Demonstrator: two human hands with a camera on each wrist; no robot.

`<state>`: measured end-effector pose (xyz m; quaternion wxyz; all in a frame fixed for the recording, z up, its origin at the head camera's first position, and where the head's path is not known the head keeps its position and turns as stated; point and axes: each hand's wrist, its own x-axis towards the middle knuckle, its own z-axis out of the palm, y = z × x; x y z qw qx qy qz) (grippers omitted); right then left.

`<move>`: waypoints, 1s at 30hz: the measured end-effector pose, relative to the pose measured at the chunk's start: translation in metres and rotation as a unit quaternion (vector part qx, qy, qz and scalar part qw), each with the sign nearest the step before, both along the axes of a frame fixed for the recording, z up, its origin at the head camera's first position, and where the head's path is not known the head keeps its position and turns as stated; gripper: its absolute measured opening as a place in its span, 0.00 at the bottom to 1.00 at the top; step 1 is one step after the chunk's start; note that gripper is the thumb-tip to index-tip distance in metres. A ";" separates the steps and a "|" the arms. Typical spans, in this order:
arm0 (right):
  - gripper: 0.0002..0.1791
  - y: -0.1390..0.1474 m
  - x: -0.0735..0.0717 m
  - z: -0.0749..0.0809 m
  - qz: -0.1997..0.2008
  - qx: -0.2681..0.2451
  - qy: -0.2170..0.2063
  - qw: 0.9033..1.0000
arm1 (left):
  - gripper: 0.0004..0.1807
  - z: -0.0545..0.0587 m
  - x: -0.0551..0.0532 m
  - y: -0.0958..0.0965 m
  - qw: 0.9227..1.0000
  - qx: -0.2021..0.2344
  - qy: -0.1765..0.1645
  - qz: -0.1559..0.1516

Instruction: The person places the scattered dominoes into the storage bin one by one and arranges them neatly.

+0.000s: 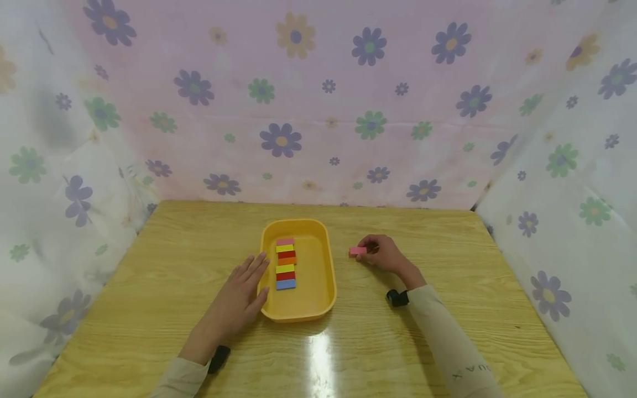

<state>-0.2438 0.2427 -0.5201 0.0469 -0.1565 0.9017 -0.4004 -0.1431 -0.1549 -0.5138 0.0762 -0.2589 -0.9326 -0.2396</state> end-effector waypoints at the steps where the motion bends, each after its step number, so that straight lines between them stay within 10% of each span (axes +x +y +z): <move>1: 0.12 0.000 0.001 -0.001 -0.004 -0.004 0.003 1.000 | 0.34 0.000 0.000 0.000 1.000 0.001 0.002 0.000; 17: 0.14 -0.010 0.026 -0.001 -0.064 -0.144 0.044 0.987 | 0.35 -0.001 -0.001 0.001 1.000 -0.008 -0.013 0.003; 30: 0.17 -0.032 0.051 0.004 -0.130 -0.290 -0.037 0.947 | 0.35 -0.001 -0.001 0.001 1.000 -0.010 -0.008 0.000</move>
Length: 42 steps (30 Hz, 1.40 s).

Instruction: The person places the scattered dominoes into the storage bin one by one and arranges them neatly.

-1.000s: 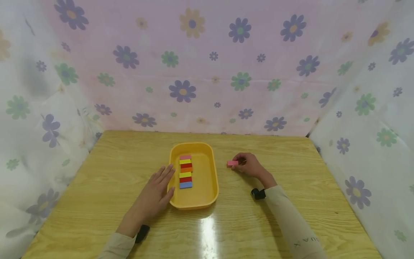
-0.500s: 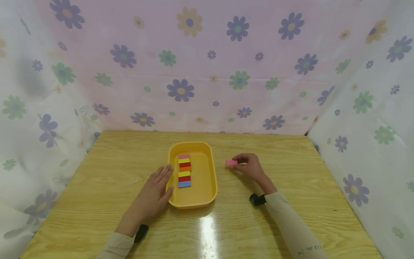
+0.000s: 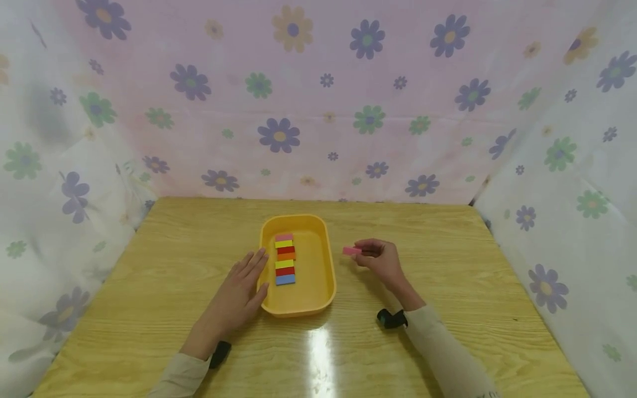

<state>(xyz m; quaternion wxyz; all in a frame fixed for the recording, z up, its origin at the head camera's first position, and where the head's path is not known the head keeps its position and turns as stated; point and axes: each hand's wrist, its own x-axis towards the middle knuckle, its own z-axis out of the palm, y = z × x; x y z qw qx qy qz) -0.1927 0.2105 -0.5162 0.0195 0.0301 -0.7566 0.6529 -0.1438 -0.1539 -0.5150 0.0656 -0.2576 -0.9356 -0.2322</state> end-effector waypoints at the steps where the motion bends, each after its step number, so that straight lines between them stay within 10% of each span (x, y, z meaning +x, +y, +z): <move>1: 0.18 -0.001 0.001 0.000 0.002 -0.007 -0.001 1.000 | 0.35 0.000 0.000 0.000 1.000 0.000 0.003 0.000; 24: 0.24 -0.039 0.041 0.013 -0.045 -0.099 0.085 0.990 | 0.34 -0.002 0.000 0.002 1.000 0.000 0.003 0.003; 42: 0.23 -0.096 0.064 0.017 -0.003 -0.152 0.076 0.985 | 0.34 0.001 0.001 0.000 1.000 0.001 0.004 0.002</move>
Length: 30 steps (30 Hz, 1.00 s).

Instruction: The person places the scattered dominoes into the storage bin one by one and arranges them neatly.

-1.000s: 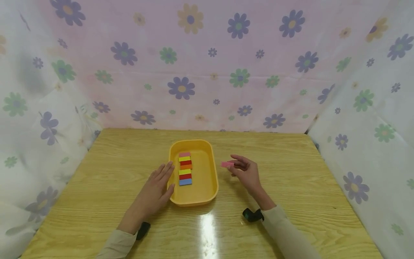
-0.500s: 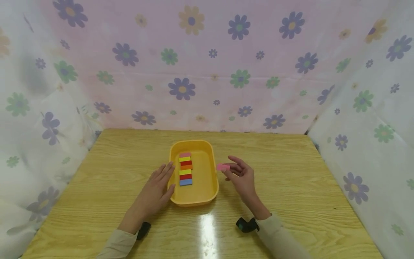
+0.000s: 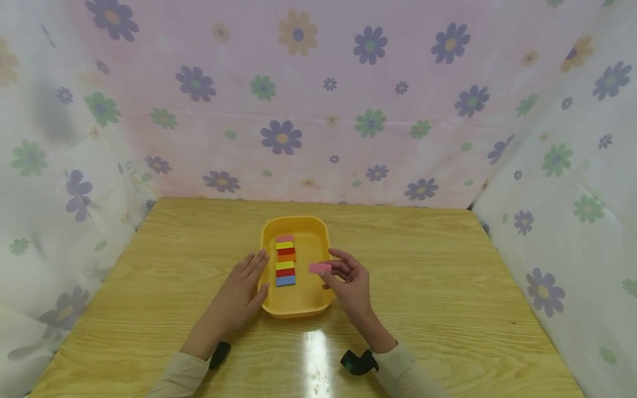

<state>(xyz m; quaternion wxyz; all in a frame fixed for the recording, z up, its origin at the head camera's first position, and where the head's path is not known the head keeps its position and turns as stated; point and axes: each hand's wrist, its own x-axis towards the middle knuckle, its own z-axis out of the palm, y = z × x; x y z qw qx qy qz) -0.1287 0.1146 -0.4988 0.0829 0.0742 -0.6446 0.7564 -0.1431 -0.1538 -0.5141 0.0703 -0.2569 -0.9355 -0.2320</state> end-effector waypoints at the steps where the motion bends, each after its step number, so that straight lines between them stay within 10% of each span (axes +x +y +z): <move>1: 0.23 -0.004 0.001 0.000 0.002 -0.005 -0.001 1.000 | 0.34 0.000 0.000 0.000 1.000 0.000 -0.001 0.000; 11: 0.22 -0.039 -0.004 0.003 0.007 -0.029 -0.015 0.999 | 0.35 -0.001 -0.001 0.000 1.000 -0.008 -0.005 0.008; 30: 0.25 -0.051 -0.022 0.005 0.031 0.086 -0.112 0.990 | 0.34 0.001 -0.001 0.000 1.000 -0.006 -0.015 0.005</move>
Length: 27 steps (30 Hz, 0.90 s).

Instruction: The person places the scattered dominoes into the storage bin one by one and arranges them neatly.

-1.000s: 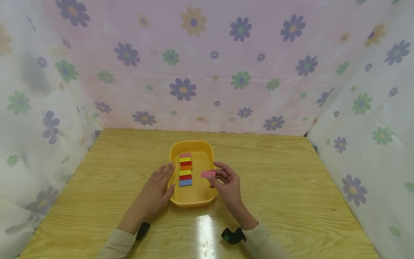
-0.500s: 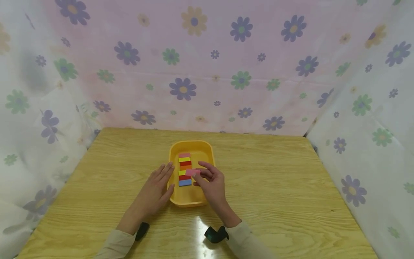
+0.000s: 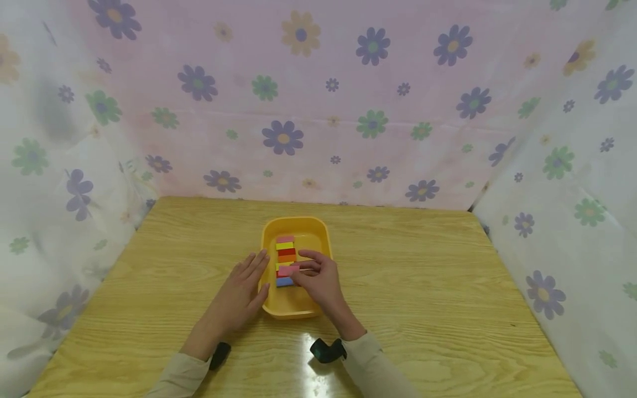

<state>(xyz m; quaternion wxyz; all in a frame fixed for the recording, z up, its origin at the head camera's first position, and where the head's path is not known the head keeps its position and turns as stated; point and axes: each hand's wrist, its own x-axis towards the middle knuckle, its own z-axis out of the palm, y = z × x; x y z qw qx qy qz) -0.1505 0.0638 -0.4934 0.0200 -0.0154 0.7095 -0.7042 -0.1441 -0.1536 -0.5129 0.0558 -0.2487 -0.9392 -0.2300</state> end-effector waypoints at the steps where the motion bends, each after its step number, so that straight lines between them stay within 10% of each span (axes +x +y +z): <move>1: 0.26 0.000 -0.001 -0.001 0.005 0.003 -0.007 1.000 | 0.34 0.000 0.000 0.000 1.000 0.000 0.001 0.000; 13: 0.36 -0.007 -0.001 0.003 0.045 0.144 -0.107 0.983 | 0.35 -0.002 0.000 -0.001 1.000 -0.004 -0.004 0.002; 27: 0.46 -0.012 -0.005 -0.001 0.063 0.259 -0.103 0.958 | 0.34 -0.002 0.000 0.000 1.000 0.006 0.026 -0.002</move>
